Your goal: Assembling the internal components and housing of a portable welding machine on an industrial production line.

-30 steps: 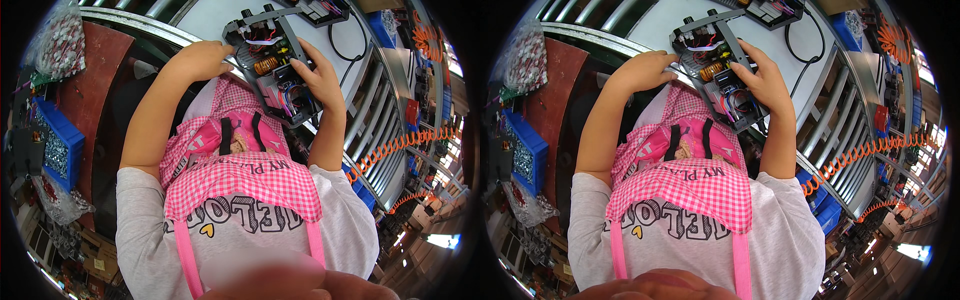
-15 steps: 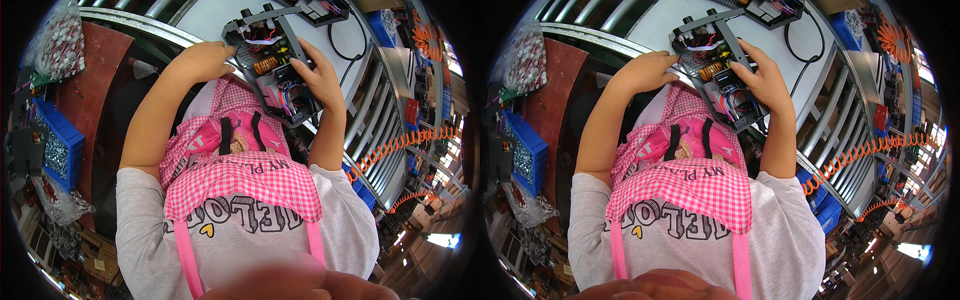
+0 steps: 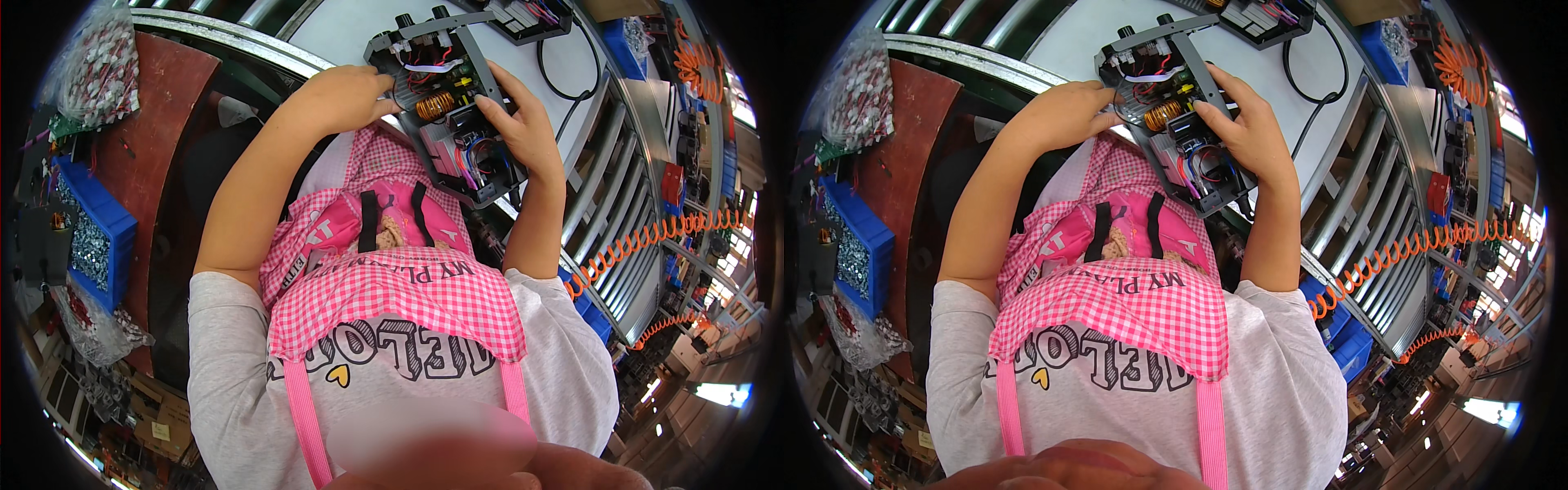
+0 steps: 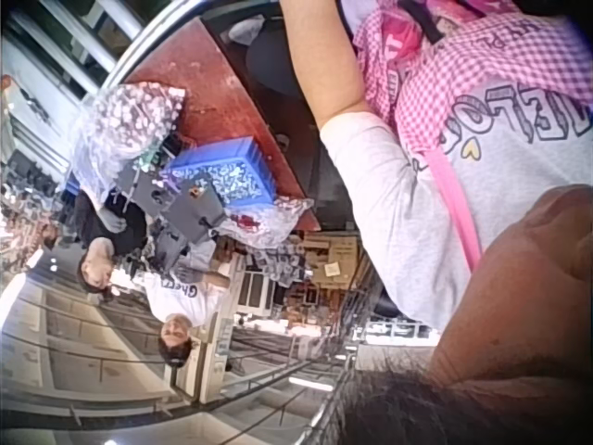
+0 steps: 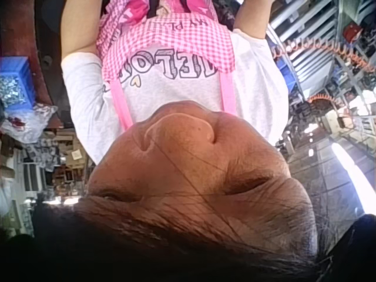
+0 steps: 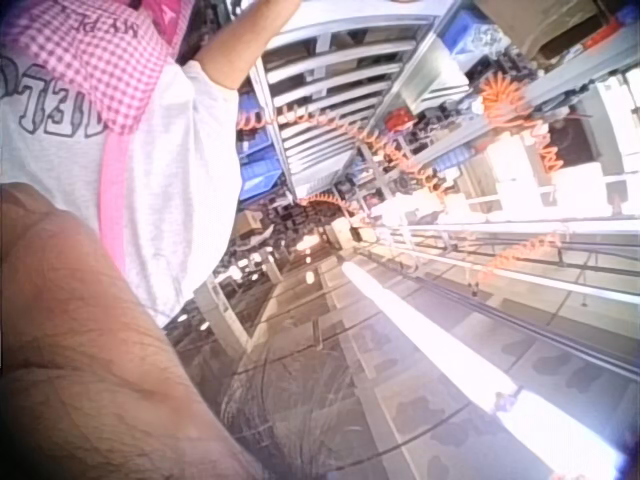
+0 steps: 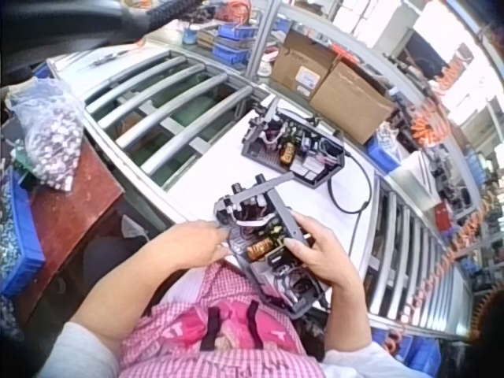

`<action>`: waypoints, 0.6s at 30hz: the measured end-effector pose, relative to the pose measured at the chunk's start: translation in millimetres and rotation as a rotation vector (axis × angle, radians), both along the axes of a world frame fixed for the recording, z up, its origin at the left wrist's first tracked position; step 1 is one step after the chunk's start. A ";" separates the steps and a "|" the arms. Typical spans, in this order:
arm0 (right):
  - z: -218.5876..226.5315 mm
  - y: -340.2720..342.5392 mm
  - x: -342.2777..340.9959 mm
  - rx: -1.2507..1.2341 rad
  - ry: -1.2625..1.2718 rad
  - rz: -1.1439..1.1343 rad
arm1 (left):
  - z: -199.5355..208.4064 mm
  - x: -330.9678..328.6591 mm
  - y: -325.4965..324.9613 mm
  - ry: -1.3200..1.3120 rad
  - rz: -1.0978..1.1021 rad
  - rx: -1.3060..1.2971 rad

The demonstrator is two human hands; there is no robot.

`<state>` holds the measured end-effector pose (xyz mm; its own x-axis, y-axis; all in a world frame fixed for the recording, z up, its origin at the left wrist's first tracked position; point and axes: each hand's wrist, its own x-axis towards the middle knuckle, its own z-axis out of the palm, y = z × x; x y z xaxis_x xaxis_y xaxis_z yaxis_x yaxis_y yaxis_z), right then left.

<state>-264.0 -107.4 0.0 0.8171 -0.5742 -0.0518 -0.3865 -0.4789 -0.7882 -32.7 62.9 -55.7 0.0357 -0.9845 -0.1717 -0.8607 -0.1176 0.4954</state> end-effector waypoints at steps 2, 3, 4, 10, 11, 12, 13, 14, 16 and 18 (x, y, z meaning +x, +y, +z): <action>1.0 0.6 0.5 0.003 -0.001 -0.002 | -2.0 1.0 0.6 -0.002 -0.011 -0.007; 1.1 0.6 0.6 -0.001 -0.003 -0.001 | -2.2 1.3 1.1 -0.004 -0.016 -0.010; 1.2 0.7 0.6 -0.005 -0.005 0.000 | -0.9 1.9 1.6 -0.002 -0.021 0.006; 1.2 1.0 0.8 -0.007 -0.011 0.003 | 5.4 5.9 3.5 0.008 -0.023 0.062; 1.2 1.1 0.8 -0.009 -0.011 0.004 | 7.9 5.5 3.1 0.008 -0.015 0.068; 1.1 1.0 0.9 -0.006 -0.015 0.006 | 9.4 5.1 3.2 0.009 -0.006 0.074; 0.8 0.7 1.0 -0.002 -0.018 0.008 | 8.4 5.0 3.2 0.013 -0.003 0.061; 0.6 0.6 1.0 0.001 -0.021 0.009 | 6.6 4.9 3.0 0.018 -0.001 0.049; 2.0 1.2 1.4 0.020 -0.011 0.000 | 5.9 4.3 2.9 0.025 0.007 0.039; 2.7 1.6 1.6 0.029 -0.001 -0.006 | 7.1 3.1 2.0 0.030 0.016 0.042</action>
<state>-262.4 -105.8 2.7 0.8140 -0.5770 -0.0672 -0.3880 -0.4539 -0.8022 -29.6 64.9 -48.7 0.0460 -0.9758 -0.2138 -0.8433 -0.1526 0.5153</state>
